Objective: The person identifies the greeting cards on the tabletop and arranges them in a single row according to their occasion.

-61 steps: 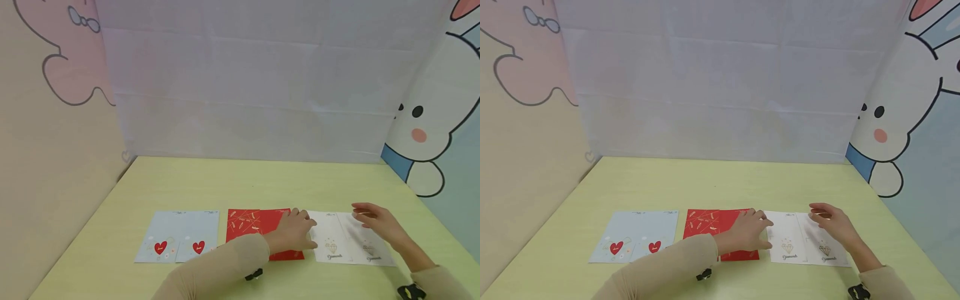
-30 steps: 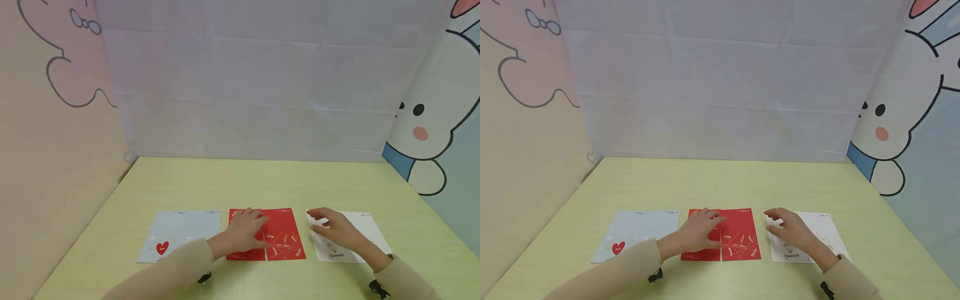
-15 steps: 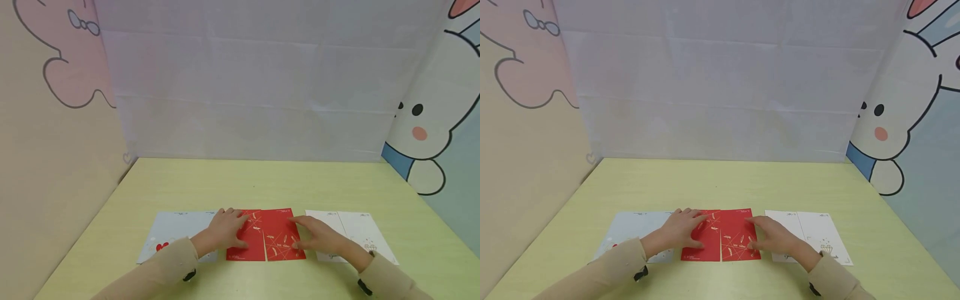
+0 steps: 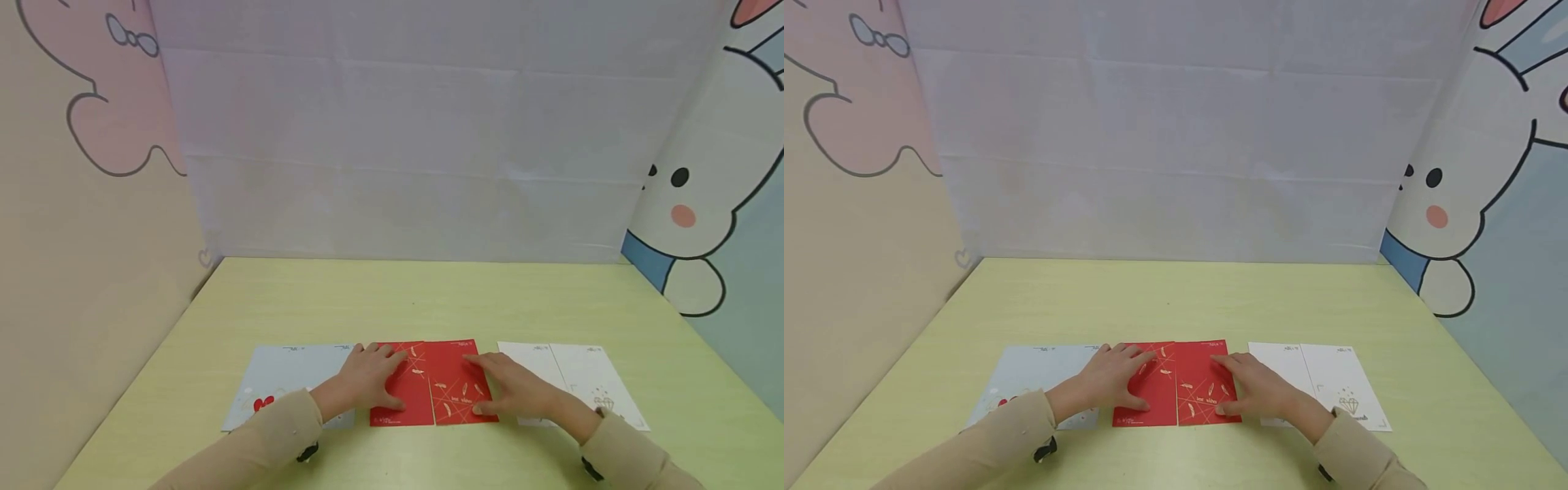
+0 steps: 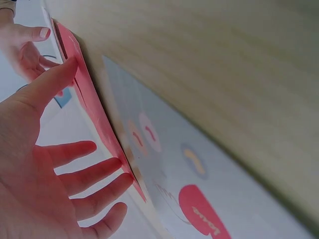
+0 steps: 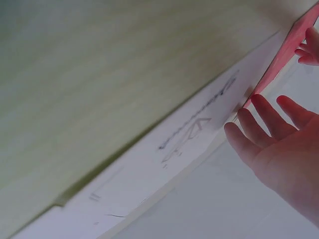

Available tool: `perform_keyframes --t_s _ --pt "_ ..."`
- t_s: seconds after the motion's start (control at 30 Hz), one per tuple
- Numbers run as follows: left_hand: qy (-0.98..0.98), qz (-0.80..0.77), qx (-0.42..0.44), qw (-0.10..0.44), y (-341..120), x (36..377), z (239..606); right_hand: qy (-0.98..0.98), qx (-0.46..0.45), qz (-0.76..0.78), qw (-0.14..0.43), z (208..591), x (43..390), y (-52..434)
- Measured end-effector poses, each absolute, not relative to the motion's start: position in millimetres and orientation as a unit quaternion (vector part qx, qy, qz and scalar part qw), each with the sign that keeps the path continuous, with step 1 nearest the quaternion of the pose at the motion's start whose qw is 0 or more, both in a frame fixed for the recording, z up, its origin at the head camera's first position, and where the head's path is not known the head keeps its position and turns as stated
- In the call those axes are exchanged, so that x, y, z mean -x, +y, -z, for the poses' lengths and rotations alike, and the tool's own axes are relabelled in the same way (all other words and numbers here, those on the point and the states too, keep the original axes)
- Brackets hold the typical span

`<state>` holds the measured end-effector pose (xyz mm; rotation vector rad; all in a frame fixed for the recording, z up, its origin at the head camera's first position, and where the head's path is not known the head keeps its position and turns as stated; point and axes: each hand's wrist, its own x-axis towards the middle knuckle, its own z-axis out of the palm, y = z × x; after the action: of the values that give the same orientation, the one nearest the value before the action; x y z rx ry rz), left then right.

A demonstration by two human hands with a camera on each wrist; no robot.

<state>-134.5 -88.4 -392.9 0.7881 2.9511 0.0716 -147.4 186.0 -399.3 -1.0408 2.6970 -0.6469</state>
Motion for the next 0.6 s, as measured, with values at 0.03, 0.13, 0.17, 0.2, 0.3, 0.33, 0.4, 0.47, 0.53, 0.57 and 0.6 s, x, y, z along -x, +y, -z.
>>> perform_keyframes --t_s 0.03,0.13,0.17,0.2,0.3,0.33,0.4,0.47,0.53,0.57,0.6 --pt "0.965 -0.023 -0.258 0.042 -88.6 134.2 392.8 0.909 0.349 0.212 0.087 399.9 147.4 185.6" --pt "0.965 -0.021 -0.26 0.041 -88.7 133.5 392.0 0.915 0.347 0.192 0.075 400.7 146.5 184.3" --pt "0.964 -0.02 -0.26 0.04 -88.6 133.2 391.7 0.917 0.346 0.186 0.072 400.8 146.0 183.9" --pt "0.964 -0.018 -0.261 0.04 -88.7 133.1 391.6 0.919 0.345 0.181 0.068 401.1 145.6 183.5" --pt "0.964 -0.015 -0.263 0.038 -88.7 132.9 391.0 0.921 0.346 0.169 0.061 400.7 144.6 182.4" --pt "0.964 -0.015 -0.263 0.038 -88.7 132.9 391.0 0.921 0.347 0.168 0.059 400.5 144.4 182.2" --pt "0.964 -0.014 -0.263 0.038 -88.8 132.8 390.8 0.92 0.35 0.168 0.057 400.2 144.1 181.9" --pt "0.964 -0.015 -0.263 0.038 -89.0 132.7 390.5 0.919 0.352 0.168 0.055 400.1 143.7 181.8" --pt "0.963 -0.016 -0.265 0.037 -89.2 132.4 390.1 0.918 0.354 0.169 0.054 400.0 143.4 181.6" --pt "0.963 -0.017 -0.266 0.037 -89.5 132.2 389.6 0.918 0.355 0.169 0.053 400.2 143.4 181.4" --pt "0.963 -0.018 -0.266 0.037 -89.5 132.1 389.4 0.918 0.356 0.169 0.051 400.3 143.4 181.5"
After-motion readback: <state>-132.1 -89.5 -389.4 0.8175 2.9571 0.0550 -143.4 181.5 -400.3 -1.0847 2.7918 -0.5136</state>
